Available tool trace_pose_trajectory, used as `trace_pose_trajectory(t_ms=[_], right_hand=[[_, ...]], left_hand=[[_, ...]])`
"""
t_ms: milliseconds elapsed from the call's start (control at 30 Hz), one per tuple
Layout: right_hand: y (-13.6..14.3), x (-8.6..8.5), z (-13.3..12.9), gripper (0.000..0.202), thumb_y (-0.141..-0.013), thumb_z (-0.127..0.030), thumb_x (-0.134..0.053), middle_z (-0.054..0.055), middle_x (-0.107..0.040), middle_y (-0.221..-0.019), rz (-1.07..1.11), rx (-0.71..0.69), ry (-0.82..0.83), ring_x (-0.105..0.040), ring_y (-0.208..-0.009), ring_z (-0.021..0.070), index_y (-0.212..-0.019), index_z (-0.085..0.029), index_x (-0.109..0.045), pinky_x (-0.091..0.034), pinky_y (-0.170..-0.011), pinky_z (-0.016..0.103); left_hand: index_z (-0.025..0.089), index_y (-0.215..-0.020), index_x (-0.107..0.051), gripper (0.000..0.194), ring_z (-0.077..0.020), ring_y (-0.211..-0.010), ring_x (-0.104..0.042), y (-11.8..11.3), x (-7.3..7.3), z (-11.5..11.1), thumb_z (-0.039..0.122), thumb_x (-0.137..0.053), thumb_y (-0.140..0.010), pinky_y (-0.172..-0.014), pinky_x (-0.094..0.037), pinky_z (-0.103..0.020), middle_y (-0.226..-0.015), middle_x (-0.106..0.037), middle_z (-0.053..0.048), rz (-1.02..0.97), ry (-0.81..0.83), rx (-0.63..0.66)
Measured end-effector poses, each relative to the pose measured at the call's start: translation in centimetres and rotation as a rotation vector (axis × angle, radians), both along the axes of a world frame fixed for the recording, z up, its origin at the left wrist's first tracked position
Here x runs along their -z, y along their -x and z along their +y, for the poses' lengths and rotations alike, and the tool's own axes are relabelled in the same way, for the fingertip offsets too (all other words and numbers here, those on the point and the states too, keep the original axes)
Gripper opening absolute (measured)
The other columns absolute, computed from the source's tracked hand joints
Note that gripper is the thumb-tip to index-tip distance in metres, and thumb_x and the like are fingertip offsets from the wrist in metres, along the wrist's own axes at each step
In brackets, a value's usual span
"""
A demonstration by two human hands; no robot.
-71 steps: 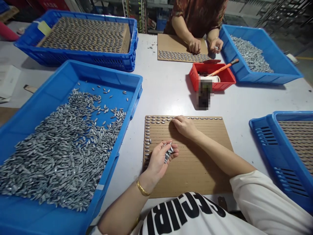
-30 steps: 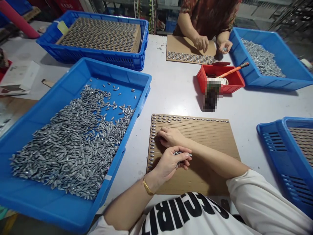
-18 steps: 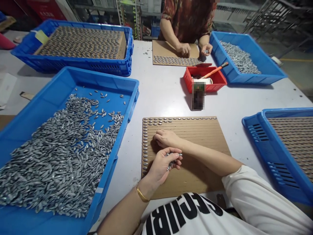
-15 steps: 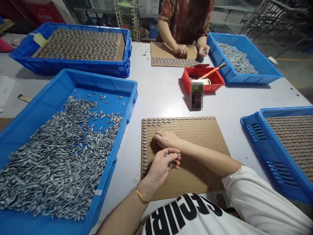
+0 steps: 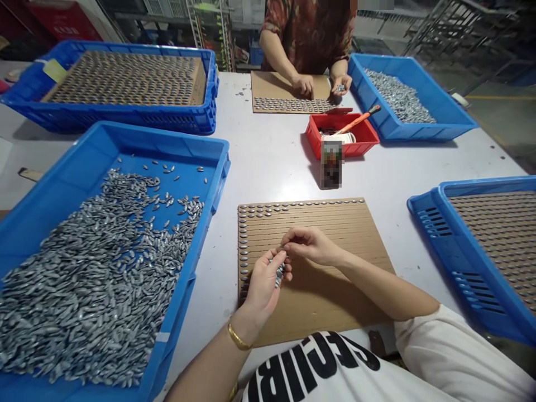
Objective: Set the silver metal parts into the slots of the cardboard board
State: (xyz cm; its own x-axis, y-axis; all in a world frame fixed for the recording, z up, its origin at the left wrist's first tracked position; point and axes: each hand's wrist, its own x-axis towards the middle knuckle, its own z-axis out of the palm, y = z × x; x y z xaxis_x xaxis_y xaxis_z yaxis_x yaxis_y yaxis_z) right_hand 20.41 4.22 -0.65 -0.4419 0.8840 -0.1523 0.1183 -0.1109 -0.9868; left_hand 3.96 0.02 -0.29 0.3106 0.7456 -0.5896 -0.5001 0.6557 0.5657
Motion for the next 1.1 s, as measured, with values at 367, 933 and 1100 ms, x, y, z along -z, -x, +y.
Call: trace_pose_trajectory(t_ms=[367, 933, 1100], right_hand=[[-0.7, -2.0, -0.7, 0.015, -0.086, -0.029, -0.059, 0.004, -0.066, -0.079, -0.183, -0.024, -0.204, -0.059, -0.07, 0.0121, -0.087, -0.016, -0.068, -0.048, -0.065, 0.025], [-2.4, 0.3, -1.0, 0.02, -0.094, -0.024, -0.046, 0.007, -0.066, -0.089, -0.551, -0.014, -0.768, -0.06, -0.08, 0.0151, -0.098, -0.021, -0.065, -0.049, -0.07, 0.027], [-4.5, 3.1, 3.2, 0.018, -0.09, -0.027, -0.051, 0.006, -0.067, -0.086, -0.647, 0.262, -0.619, -0.06, -0.077, 0.0165, -0.09, -0.018, -0.066, -0.047, -0.072, 0.029]], left_hand=[[0.014, -0.086, -0.06, 0.03, -0.0076, -0.06, -0.051, 0.2, 0.1, -0.3, 0.038, -0.073, -0.073, -0.047, -0.037, -0.018, -0.074, -0.056, -0.001, 0.028, -0.065, 0.024], [0.014, -0.087, -0.063, 0.031, -0.0075, -0.06, -0.051, 0.2, 0.2, 0.3, 0.034, -0.077, -0.068, -0.046, -0.034, -0.017, -0.071, -0.058, 0.0, 0.008, 0.015, 0.04], [0.016, -0.085, -0.061, 0.034, -0.0069, -0.059, -0.052, 0.2, 0.1, 0.2, 0.036, -0.08, -0.065, -0.047, -0.034, -0.017, -0.07, -0.058, 0.001, 0.019, 0.05, 0.029]])
